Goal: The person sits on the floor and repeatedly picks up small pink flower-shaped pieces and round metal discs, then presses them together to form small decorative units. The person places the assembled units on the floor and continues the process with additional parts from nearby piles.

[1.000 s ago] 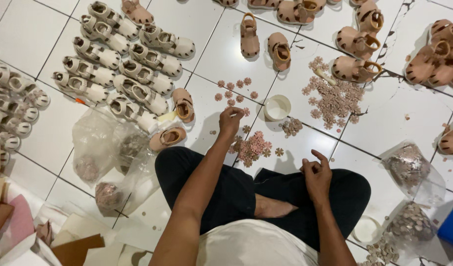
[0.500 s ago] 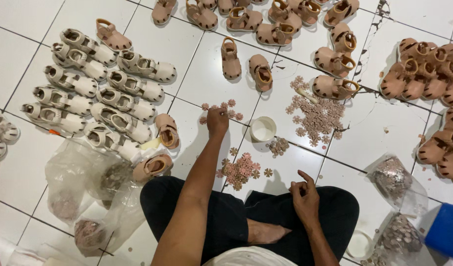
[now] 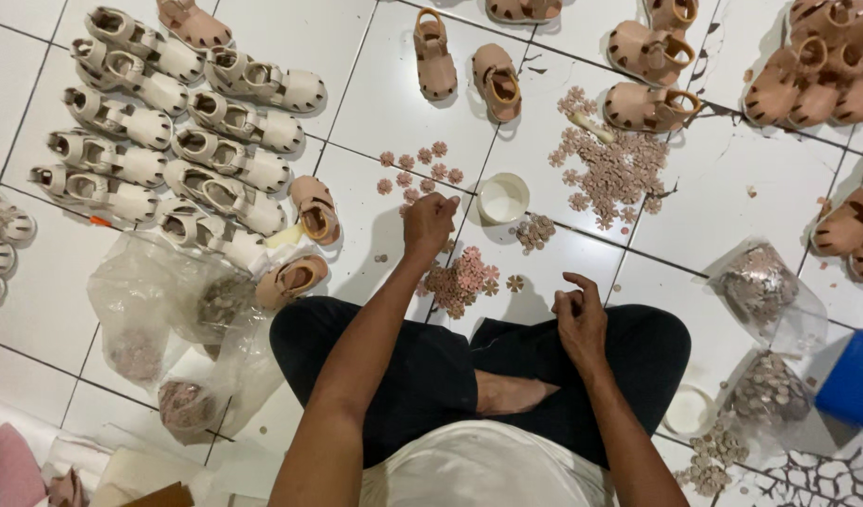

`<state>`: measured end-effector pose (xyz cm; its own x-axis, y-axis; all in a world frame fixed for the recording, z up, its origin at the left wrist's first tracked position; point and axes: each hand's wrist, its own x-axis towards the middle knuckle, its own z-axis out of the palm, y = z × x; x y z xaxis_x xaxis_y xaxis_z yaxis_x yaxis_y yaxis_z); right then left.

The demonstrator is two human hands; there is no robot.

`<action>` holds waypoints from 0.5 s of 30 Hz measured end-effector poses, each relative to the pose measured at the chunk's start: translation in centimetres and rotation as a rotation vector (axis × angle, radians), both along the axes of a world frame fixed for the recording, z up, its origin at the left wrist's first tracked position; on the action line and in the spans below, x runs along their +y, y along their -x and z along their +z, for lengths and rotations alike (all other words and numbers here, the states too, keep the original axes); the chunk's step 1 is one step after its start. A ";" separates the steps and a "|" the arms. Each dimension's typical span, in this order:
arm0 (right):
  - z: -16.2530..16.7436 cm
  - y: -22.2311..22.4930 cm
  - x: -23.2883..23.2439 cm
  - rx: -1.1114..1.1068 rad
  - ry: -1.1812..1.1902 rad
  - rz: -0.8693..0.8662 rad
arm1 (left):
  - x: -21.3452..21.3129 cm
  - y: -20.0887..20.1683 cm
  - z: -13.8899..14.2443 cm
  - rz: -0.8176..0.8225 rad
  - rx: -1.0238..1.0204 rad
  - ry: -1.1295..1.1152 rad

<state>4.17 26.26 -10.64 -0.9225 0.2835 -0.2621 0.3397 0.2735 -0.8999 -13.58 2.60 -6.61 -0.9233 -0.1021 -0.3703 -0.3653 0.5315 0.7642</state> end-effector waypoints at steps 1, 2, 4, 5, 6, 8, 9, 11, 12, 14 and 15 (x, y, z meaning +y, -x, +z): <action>0.1 0.0 0.0 -0.047 -0.001 -0.025 | 0.7 -1.1 -0.2 -0.079 0.016 0.060; 0.2 -0.1 -0.1 -0.095 -0.002 -0.049 | 1.5 -2.3 -0.6 -0.159 0.031 0.120; 0.4 -0.3 -0.2 -0.059 -0.022 -0.041 | 3.1 -5.0 -1.5 -0.265 -0.043 0.013; 0.4 -0.3 -0.1 0.025 -0.041 -0.013 | 3.9 -6.4 -1.9 -0.294 -0.136 -0.153; 0.5 -0.5 -0.1 0.106 -0.061 0.018 | 4.7 -7.7 -2.4 -0.410 0.077 -0.073; 0.4 -0.5 0.1 0.208 -0.017 0.024 | 6.0 -9.5 -3.2 -0.631 0.517 0.089; 0.4 -0.6 0.1 0.259 0.004 0.025 | 6.6 -10.3 -3.6 -0.649 0.486 0.159; 0.4 -0.5 0.3 0.193 0.003 0.005 | 7.6 -11.0 -4.0 -0.680 0.437 0.303; 0.3 -0.5 0.3 0.159 0.003 -0.005 | 7.9 -11.0 -4.1 -0.674 0.439 0.306; 0.3 -0.6 0.4 0.133 -0.007 -0.023 | 8.3 -10.7 -4.0 -0.659 0.437 0.314; 0.3 -0.6 0.3 0.117 -0.010 -0.031 | 8.3 -10.5 -3.9 -0.613 0.351 0.250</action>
<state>4.78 26.58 -10.36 -0.9374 0.3142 -0.1498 0.2405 0.2734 -0.9314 -3.05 10.93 -10.53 -0.9012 0.4265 -0.0769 0.2955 0.7346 0.6107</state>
